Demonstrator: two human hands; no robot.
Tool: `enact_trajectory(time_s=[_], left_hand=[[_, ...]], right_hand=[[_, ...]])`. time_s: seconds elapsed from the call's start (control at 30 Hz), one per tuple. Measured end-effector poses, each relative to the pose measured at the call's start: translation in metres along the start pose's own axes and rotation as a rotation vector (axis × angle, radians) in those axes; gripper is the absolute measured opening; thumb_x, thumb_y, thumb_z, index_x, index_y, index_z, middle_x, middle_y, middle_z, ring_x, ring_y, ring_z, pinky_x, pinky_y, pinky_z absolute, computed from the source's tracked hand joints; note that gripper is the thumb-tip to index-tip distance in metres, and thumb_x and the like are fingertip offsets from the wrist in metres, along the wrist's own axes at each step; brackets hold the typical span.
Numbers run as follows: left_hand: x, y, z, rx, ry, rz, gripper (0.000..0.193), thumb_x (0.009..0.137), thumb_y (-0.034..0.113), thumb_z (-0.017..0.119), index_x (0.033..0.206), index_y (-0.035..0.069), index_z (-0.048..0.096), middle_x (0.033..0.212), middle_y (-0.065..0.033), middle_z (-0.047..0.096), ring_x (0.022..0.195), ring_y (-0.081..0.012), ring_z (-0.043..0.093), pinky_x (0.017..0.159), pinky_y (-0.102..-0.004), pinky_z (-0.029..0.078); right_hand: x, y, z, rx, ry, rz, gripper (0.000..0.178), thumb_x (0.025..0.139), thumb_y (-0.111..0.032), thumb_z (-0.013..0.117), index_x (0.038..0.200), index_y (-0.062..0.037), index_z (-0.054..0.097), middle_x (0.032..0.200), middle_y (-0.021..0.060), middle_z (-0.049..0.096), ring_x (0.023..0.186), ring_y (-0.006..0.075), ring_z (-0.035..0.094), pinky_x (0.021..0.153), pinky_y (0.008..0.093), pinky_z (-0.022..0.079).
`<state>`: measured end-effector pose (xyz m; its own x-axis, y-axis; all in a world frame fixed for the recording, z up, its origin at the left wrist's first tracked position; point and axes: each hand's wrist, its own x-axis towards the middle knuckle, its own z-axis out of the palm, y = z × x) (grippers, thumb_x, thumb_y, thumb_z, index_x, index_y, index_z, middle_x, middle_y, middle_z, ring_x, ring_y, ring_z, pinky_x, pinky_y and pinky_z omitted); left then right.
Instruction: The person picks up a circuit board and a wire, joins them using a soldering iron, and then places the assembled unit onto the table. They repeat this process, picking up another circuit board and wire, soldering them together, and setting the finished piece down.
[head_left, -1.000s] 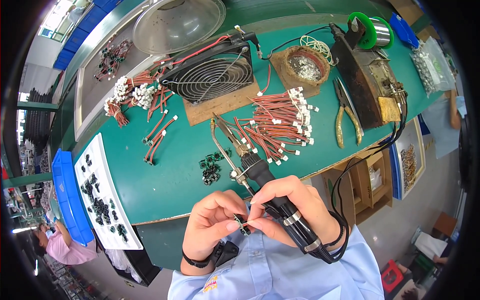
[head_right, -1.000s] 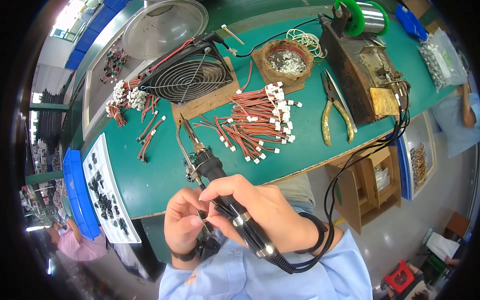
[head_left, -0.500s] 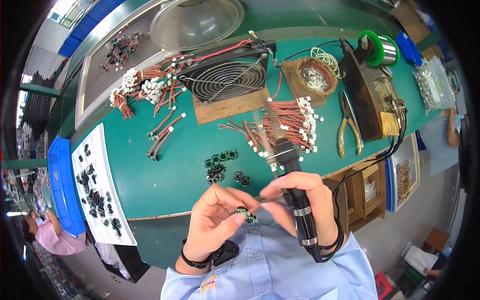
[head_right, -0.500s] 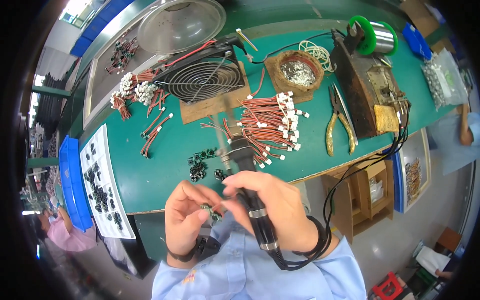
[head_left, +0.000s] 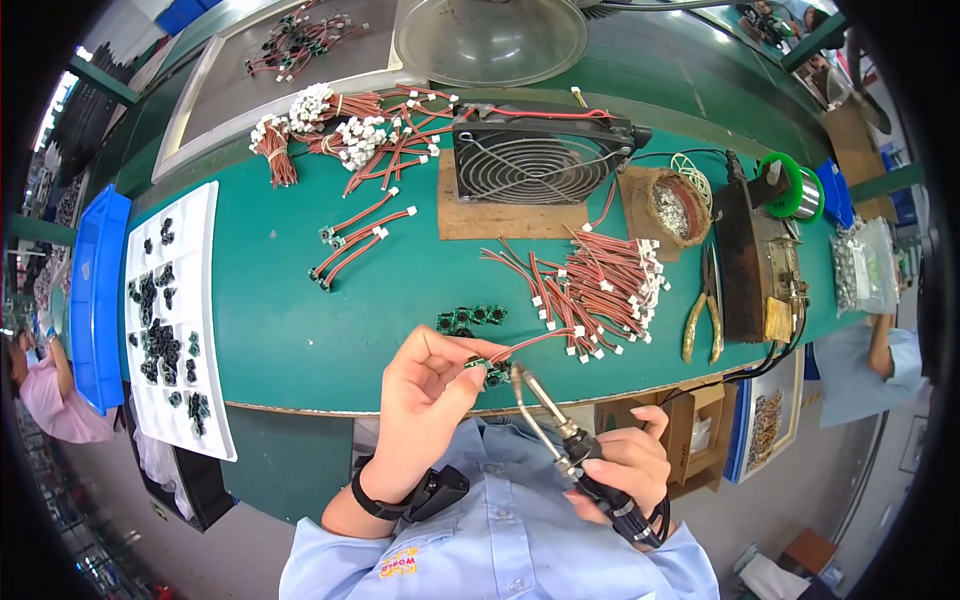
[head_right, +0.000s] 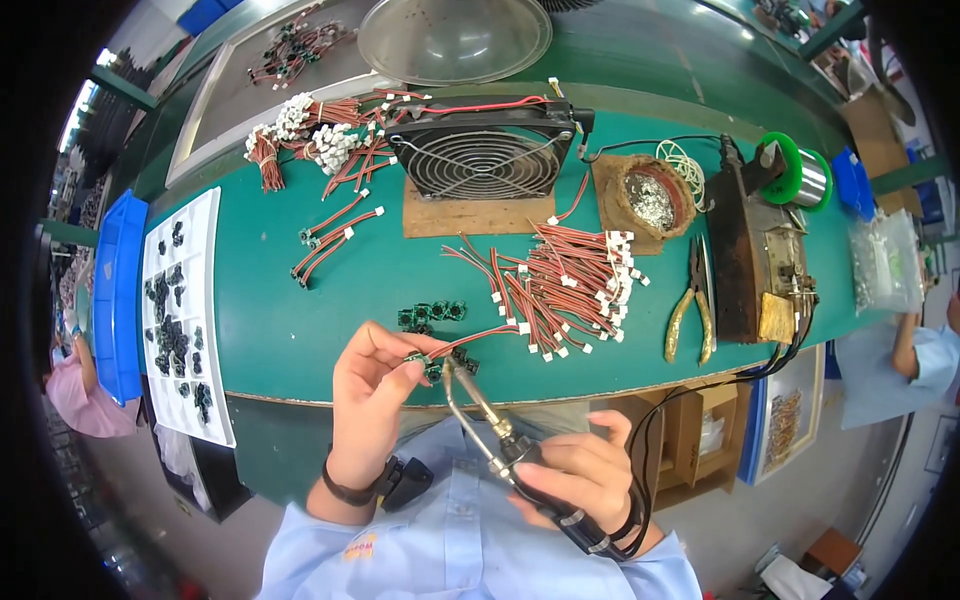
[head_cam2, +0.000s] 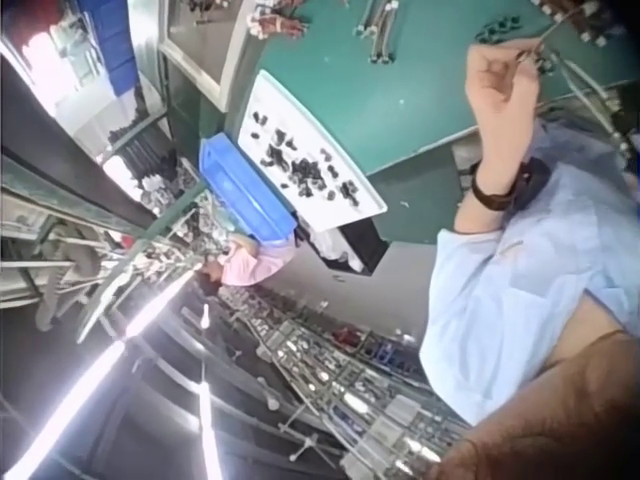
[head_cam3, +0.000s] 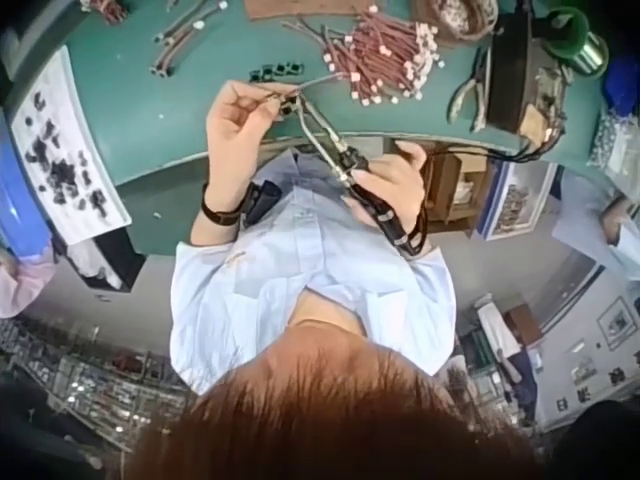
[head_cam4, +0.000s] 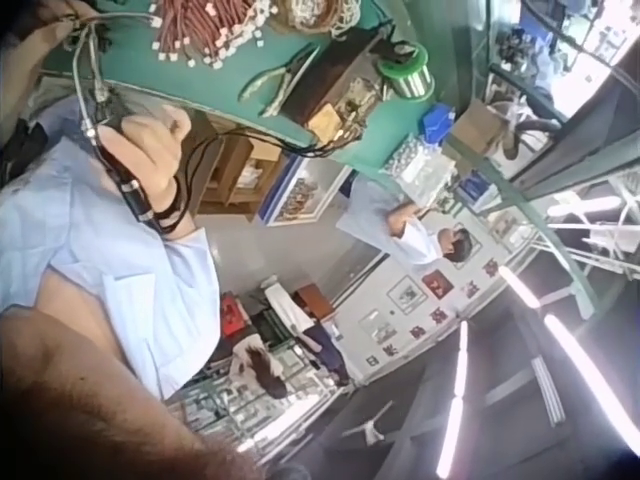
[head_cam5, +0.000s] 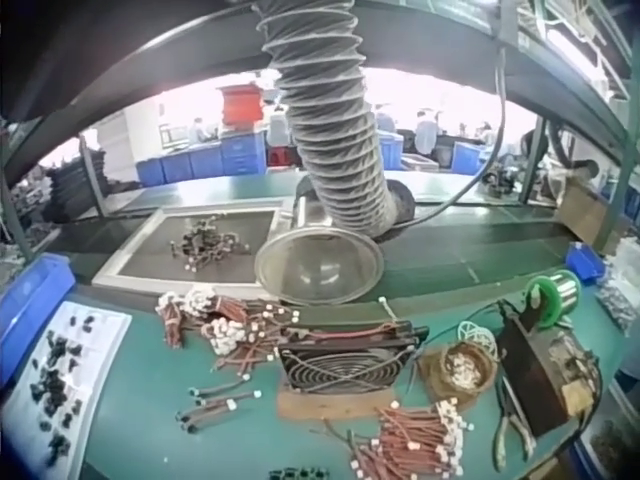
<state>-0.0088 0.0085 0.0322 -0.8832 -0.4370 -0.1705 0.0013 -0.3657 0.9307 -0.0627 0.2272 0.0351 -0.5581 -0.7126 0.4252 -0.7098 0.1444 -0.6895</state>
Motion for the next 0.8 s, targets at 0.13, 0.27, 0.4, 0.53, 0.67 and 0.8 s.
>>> enact_trajectory(time_s=[0.13, 0.27, 0.4, 0.53, 0.67, 0.8], left_hand=[[-0.0003, -0.0015, 0.0015, -0.066, -0.015, 0.004, 0.009, 0.08, -0.001, 0.052, 0.084, 0.004, 0.045, 0.097, -0.0178, 0.062, 0.083, -0.0144, 0.058, 0.073, -0.0263, 0.047], [-0.0013, 0.0016, 0.0029, -0.067, -0.024, 0.015, 0.01, 0.08, -0.002, 0.052, 0.084, 0.004, 0.045, 0.097, -0.0178, 0.062, 0.083, -0.0144, 0.059, 0.073, -0.0267, 0.048], [-0.0019, 0.002, 0.0025, -0.068, -0.028, 0.001, 0.01, 0.081, -0.002, 0.052, 0.085, 0.003, 0.045, 0.097, -0.0181, 0.062, 0.083, -0.0143, 0.059, 0.071, -0.0262, 0.048], [-0.0017, 0.0005, -0.0021, -0.07, -0.091, -0.022, 0.014, 0.082, -0.007, 0.051, 0.088, 0.002, 0.043, 0.101, -0.0182, 0.06, 0.098, -0.0196, 0.058, 0.082, -0.0302, 0.045], [-0.0021, 0.0022, -0.0017, -0.053, -0.085, -0.033, 0.014, 0.081, -0.007, 0.05, 0.088, 0.002, 0.043, 0.1, -0.018, 0.06, 0.098, -0.0196, 0.058, 0.082, -0.0304, 0.046], [-0.0021, 0.0016, -0.001, -0.066, -0.084, -0.04, 0.014, 0.081, -0.007, 0.051, 0.088, 0.003, 0.043, 0.1, -0.0175, 0.061, 0.098, -0.0193, 0.058, 0.081, -0.0307, 0.046]], right_hand=[[0.0029, -0.0032, 0.0057, 0.005, -0.022, -0.025, 0.04, 0.063, -0.029, 0.076, 0.097, -0.015, 0.059, 0.066, 0.0021, 0.058, 0.061, 0.019, 0.059, 0.086, 0.0443, 0.032], [0.0076, -0.0059, 0.0046, 0.037, -0.012, 0.019, 0.04, 0.055, -0.017, 0.079, 0.093, -0.0181, 0.065, 0.072, -0.0021, 0.058, 0.068, 0.0135, 0.06, 0.085, 0.0369, 0.033], [0.0066, -0.0061, 0.0049, 0.038, -0.018, 0.023, 0.041, 0.055, -0.017, 0.079, 0.093, -0.0176, 0.065, 0.072, -0.0016, 0.058, 0.068, 0.0138, 0.06, 0.085, 0.0363, 0.033], [0.0061, -0.0054, 0.0047, 0.051, -0.02, 0.035, 0.042, 0.055, -0.017, 0.079, 0.094, -0.0169, 0.065, 0.072, -0.001, 0.058, 0.068, 0.014, 0.06, 0.085, 0.0362, 0.033], [0.0053, -0.0027, 0.0061, 0.019, -0.026, -0.006, 0.036, 0.066, -0.026, 0.074, 0.095, -0.0148, 0.058, 0.062, 0.0012, 0.057, 0.059, 0.0181, 0.059, 0.084, 0.043, 0.034], [0.0055, -0.0024, 0.0052, 0.025, -0.031, -0.002, 0.035, 0.066, -0.025, 0.073, 0.095, -0.0148, 0.058, 0.061, 0.0007, 0.056, 0.059, 0.0181, 0.058, 0.084, 0.043, 0.034]])
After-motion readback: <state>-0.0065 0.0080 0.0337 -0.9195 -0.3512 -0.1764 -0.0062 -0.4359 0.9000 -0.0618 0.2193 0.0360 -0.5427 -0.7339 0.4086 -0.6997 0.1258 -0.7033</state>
